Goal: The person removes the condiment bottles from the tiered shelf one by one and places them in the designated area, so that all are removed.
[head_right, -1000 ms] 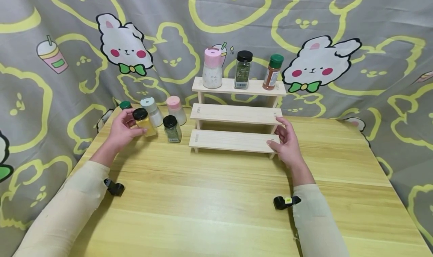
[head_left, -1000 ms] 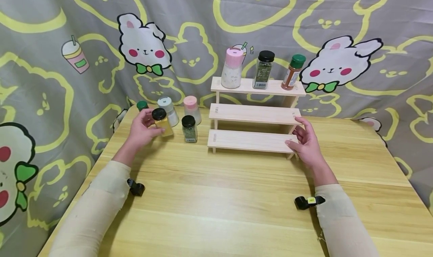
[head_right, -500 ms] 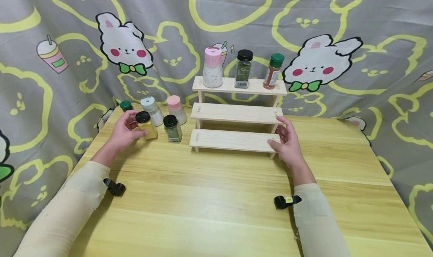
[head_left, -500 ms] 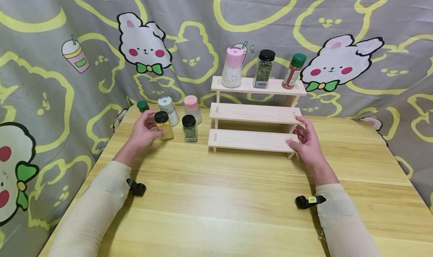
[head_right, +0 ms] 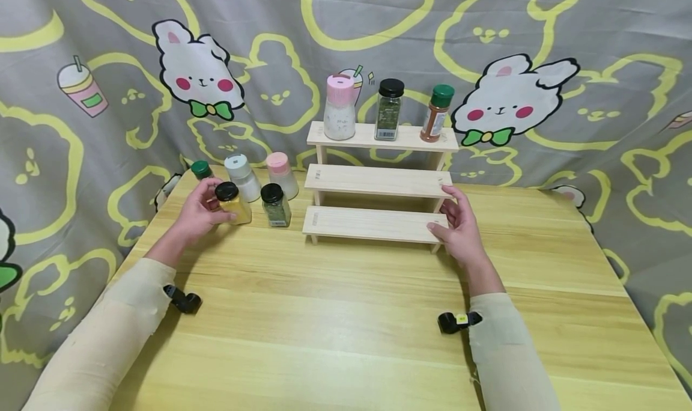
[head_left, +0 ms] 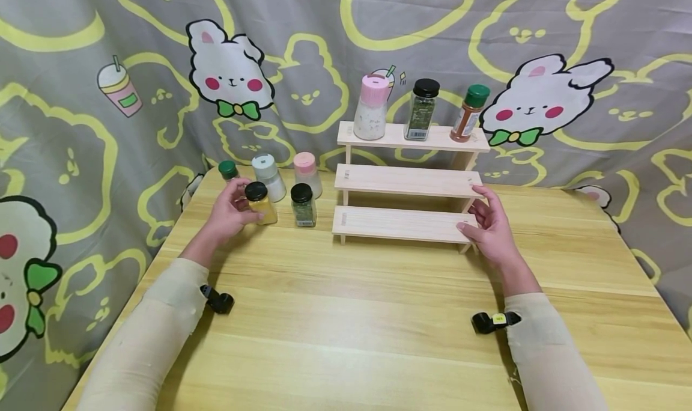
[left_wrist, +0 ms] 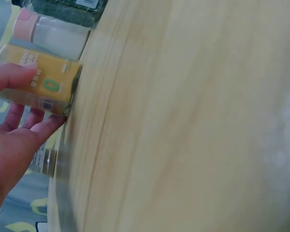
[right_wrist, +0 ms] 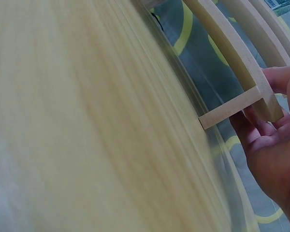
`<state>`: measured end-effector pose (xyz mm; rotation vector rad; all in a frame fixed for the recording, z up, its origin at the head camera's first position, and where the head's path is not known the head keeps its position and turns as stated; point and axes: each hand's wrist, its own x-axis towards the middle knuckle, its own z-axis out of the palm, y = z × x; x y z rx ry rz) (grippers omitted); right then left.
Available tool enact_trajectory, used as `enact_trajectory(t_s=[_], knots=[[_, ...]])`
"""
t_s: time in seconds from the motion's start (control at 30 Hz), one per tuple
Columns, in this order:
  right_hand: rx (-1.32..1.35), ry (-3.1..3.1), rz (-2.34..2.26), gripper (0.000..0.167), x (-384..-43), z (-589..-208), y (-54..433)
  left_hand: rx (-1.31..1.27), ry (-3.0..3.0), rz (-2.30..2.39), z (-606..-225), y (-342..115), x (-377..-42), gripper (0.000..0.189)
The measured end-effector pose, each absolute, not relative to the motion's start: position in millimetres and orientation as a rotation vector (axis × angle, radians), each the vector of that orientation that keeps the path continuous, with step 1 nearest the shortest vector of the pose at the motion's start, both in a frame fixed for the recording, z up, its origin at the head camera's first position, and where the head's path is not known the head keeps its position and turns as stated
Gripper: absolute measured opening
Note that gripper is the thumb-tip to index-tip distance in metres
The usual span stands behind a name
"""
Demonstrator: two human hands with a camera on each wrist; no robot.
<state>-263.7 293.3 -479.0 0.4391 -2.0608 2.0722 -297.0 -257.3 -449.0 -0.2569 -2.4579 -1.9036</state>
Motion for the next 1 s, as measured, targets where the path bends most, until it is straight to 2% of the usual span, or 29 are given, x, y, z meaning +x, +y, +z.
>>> enact_trajectory(t_s=[0.3,0.73,1.0], knots=[[0.441,-2.044,2.09,0.084,-263.8,-479.9,293.2,-0.298,-2.457,-1.953,-461.9,-265.3,-305.7,0.074],[0.455,-2.048,2.078,0.084,-264.5,-481.3,293.3,-0.32,-2.477,-1.971,-459.6,-266.6,-303.1,0.077],[0.462,-2.025,2.095,0.084,-264.0,-481.1,294.0,-0.328,-2.454,-1.953,-450.0,-267.5,-298.8,0.085]])
